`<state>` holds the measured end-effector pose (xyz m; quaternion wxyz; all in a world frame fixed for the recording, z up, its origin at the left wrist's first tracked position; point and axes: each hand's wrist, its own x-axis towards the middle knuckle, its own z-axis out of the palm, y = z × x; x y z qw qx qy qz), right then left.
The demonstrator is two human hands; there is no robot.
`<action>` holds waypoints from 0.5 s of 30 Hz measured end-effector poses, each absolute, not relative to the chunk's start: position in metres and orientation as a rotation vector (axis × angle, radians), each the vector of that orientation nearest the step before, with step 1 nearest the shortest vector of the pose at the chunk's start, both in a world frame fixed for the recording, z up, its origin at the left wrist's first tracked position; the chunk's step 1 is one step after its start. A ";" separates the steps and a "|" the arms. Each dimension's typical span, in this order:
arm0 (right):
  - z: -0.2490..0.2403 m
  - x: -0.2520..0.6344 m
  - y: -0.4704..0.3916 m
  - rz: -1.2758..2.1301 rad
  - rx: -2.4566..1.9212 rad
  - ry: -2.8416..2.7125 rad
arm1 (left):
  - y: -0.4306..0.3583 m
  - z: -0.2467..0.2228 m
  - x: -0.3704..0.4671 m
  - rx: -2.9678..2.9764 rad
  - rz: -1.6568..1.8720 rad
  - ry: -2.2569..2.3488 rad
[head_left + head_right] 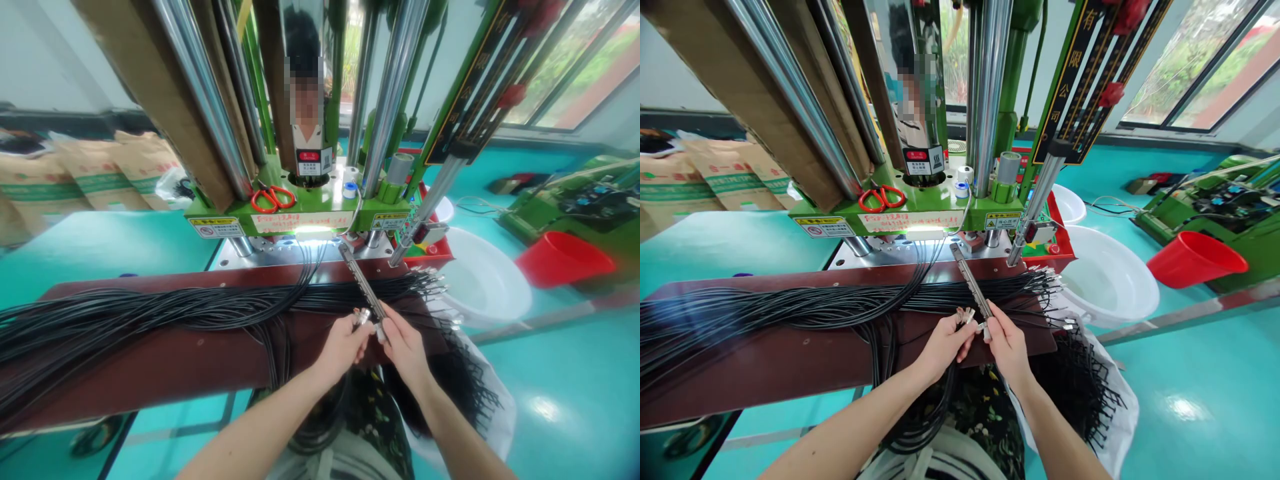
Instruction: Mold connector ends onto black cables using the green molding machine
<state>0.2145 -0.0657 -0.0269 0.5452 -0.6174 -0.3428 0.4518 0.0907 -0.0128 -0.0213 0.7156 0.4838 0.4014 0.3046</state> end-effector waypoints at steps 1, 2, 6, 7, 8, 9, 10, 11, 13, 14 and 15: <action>-0.026 0.215 -0.065 1.109 -1.431 -0.739 | -0.010 -0.021 0.089 1.093 0.732 0.890; -0.024 0.215 -0.064 1.138 -1.402 -0.669 | -0.008 -0.021 0.088 1.082 0.787 0.895; -0.019 0.216 -0.061 1.186 -1.342 -0.518 | -0.004 -0.020 0.089 0.843 0.835 0.906; -0.019 0.216 -0.061 1.193 -1.343 -0.509 | -0.005 -0.020 0.091 0.822 0.808 0.904; -0.018 0.216 -0.061 1.201 -1.345 -0.507 | -0.006 -0.020 0.092 0.839 0.776 0.906; -0.018 0.216 -0.061 1.209 -1.351 -0.510 | -0.007 -0.021 0.094 0.879 0.745 0.911; -0.018 0.216 -0.061 1.217 -1.360 -0.519 | -0.009 -0.022 0.095 0.925 0.720 0.917; -0.018 0.216 -0.061 1.223 -1.372 -0.530 | -0.010 -0.022 0.096 0.966 0.704 0.924; -0.019 0.217 -0.061 1.227 -1.401 -0.555 | -0.010 -0.024 0.096 0.995 0.695 0.942; -0.019 0.218 -0.061 1.225 -1.415 -0.566 | -0.010 -0.025 0.096 0.985 0.698 0.947; -0.020 0.219 -0.061 1.226 -1.425 -0.580 | -0.009 -0.025 0.095 0.970 0.704 0.948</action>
